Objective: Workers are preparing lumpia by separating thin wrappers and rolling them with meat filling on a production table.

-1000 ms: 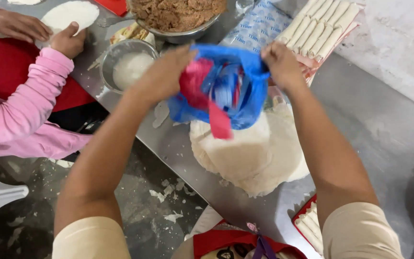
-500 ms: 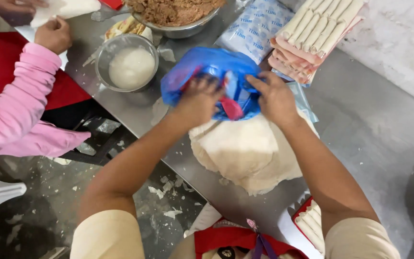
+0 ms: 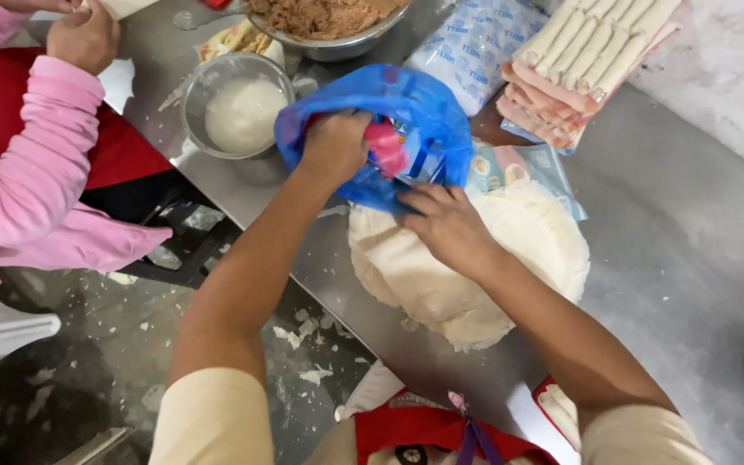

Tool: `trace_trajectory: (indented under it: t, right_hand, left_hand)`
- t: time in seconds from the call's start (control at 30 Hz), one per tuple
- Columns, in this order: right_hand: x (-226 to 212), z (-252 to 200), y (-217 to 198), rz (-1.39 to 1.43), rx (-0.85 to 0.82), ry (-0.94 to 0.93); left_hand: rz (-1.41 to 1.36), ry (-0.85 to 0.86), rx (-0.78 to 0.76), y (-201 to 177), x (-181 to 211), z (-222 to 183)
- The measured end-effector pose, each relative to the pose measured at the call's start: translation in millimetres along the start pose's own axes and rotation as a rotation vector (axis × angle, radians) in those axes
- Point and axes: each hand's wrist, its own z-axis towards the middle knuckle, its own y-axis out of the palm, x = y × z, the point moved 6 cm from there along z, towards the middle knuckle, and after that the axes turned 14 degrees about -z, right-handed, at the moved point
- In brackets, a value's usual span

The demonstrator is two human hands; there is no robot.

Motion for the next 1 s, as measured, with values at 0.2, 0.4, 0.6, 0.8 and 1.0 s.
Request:
trace_trajectory:
  t: [0.2, 0.4, 0.6, 0.8, 1.0]
  right_hand:
    - [-8, -28, -7, 0.127, -0.003, -0.021]
    - [-8, -23, -4, 0.138, -0.020, 0.014]
    - [-9, -24, -2, 0.104, -0.035, 0.023]
    - [-1, 6, -48, 0.224, 0.093, 0.149]
    - [45, 51, 84, -0.046, 0.103, 0.427]
  left_hand:
    - [-0.252, -0.053, -0.467, -81, 90, 1]
    - [-0.191, -0.009, -0.488, -13, 64, 29]
    - [-0.209, -0.001, -0.271, 15, 16, 66]
    - [-0.353, -0.025, -0.185, 17, -14, 75]
    - [-0.401, -0.222, -0.280, -22, 14, 56]
